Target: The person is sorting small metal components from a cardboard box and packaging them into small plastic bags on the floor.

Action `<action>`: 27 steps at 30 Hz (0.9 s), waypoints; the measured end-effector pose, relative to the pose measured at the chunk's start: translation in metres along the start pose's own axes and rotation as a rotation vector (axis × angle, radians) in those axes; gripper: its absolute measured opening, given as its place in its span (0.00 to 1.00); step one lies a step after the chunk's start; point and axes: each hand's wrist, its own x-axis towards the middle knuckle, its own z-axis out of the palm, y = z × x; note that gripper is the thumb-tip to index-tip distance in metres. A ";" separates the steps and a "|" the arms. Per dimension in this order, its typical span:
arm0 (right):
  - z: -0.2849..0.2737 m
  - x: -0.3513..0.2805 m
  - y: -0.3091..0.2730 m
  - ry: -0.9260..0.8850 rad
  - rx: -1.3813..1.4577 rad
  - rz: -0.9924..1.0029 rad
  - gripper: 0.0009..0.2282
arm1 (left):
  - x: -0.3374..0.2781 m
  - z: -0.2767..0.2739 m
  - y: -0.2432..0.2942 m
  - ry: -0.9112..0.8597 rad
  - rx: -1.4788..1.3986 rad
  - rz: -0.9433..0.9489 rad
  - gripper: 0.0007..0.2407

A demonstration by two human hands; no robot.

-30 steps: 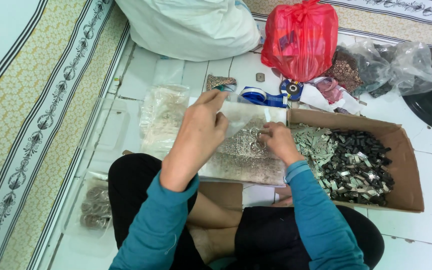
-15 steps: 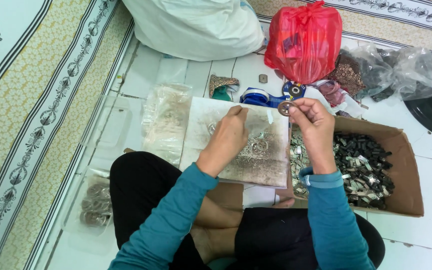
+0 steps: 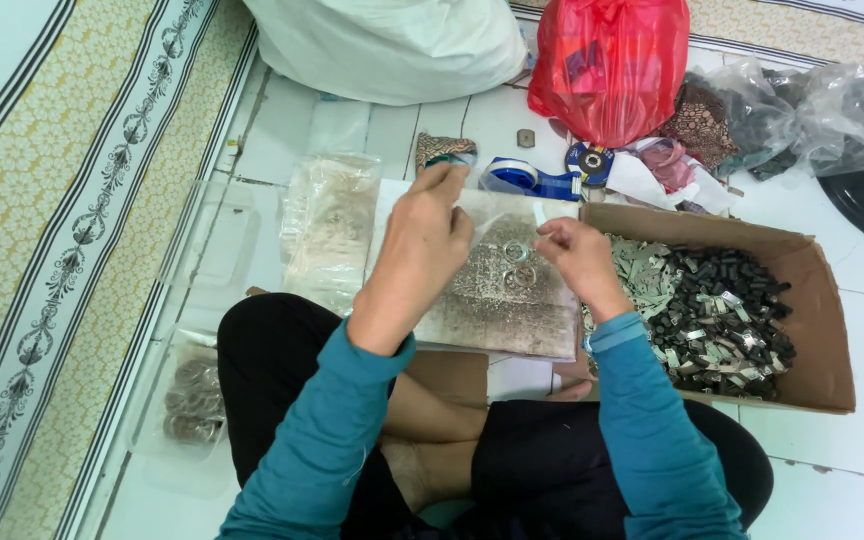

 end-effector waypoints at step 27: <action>-0.056 -0.035 -0.135 0.098 0.423 -0.324 0.08 | 0.025 0.087 -0.051 -0.149 0.070 0.038 0.19</action>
